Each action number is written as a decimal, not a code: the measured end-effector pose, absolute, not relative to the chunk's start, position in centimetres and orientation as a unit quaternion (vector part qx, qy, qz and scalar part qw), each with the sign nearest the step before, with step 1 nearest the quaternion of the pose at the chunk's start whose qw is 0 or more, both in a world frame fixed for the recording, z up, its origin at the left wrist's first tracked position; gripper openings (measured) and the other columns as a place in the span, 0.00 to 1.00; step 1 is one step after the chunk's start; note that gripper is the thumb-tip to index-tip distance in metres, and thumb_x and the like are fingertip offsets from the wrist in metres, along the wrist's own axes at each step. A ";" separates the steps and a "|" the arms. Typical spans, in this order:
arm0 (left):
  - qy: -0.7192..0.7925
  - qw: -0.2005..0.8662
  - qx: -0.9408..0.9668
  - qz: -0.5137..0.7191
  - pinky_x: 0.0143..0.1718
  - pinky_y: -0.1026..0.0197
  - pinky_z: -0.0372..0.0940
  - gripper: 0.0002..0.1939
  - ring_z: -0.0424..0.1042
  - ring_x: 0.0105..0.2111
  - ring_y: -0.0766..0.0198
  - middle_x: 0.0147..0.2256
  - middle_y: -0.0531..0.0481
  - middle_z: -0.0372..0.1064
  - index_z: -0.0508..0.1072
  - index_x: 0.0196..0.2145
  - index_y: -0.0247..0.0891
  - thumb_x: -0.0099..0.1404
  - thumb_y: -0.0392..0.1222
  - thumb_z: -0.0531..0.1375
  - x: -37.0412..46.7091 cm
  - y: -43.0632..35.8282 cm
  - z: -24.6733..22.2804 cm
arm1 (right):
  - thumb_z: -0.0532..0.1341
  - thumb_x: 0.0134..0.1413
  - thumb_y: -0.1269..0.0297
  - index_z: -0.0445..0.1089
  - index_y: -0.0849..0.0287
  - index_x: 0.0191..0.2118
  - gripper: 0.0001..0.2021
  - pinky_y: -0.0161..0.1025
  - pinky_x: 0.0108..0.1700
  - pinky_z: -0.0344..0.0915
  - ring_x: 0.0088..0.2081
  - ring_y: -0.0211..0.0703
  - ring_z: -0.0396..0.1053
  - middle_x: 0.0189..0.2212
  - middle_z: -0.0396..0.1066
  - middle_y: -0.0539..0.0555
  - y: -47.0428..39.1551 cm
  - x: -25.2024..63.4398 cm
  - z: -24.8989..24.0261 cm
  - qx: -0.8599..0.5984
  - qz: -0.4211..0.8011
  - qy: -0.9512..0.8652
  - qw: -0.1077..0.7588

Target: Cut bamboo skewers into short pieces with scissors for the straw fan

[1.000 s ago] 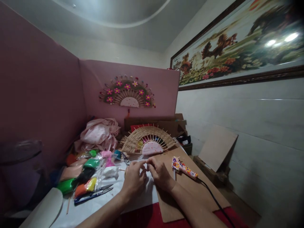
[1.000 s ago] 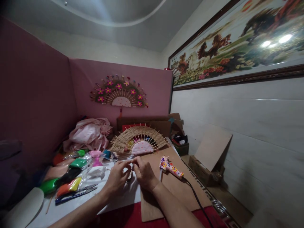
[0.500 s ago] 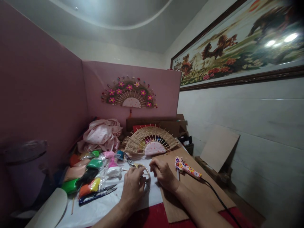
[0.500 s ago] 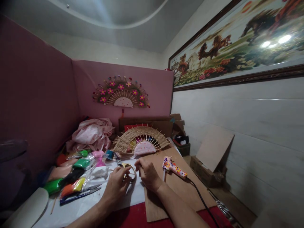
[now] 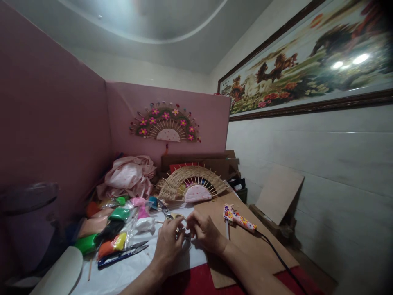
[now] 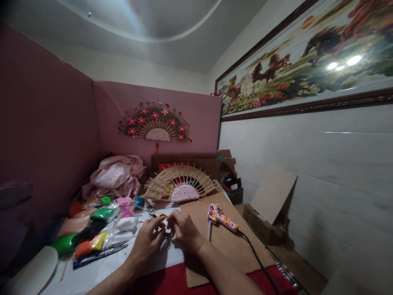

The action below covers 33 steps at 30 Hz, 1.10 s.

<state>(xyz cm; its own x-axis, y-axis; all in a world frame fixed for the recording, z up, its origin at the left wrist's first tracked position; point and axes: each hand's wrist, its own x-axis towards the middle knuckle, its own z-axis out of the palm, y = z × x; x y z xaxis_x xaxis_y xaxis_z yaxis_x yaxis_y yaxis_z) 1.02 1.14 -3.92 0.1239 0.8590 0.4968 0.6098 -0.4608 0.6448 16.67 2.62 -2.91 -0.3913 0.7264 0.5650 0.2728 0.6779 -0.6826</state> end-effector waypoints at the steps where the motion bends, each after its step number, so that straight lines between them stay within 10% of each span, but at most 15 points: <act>1: 0.498 0.143 0.737 0.435 0.42 0.54 0.60 0.16 0.66 0.38 0.58 0.35 0.45 0.70 0.72 0.43 0.37 0.58 0.36 0.52 1.0 1.2 -3.9 | 0.49 0.49 0.79 0.61 0.59 0.32 0.10 0.29 0.23 0.58 0.19 0.32 0.62 0.22 0.65 0.47 2.6 16.7 -3.0 -0.311 0.248 -0.796 0.456; 17: 0.468 0.094 0.772 0.420 0.40 0.55 0.60 0.17 0.65 0.37 0.59 0.34 0.47 0.70 0.70 0.45 0.37 0.58 0.31 0.51 1.3 0.9 -4.3 | 0.51 0.60 0.64 0.68 0.59 0.29 0.12 0.31 0.24 0.57 0.20 0.33 0.62 0.18 0.64 0.48 2.2 16.4 -2.7 -0.369 0.217 -0.742 0.516; 33: 0.345 -0.132 0.769 0.522 0.36 0.59 0.52 0.08 0.64 0.31 0.64 0.25 0.55 0.68 0.70 0.26 0.42 0.54 0.30 0.59 2.9 3.1 -8.8 | 0.53 0.61 0.62 0.64 0.63 0.48 0.13 0.43 0.42 0.67 0.42 0.42 0.68 0.45 0.66 0.58 26.2 9.2 18.1 -0.310 0.581 -0.293 0.693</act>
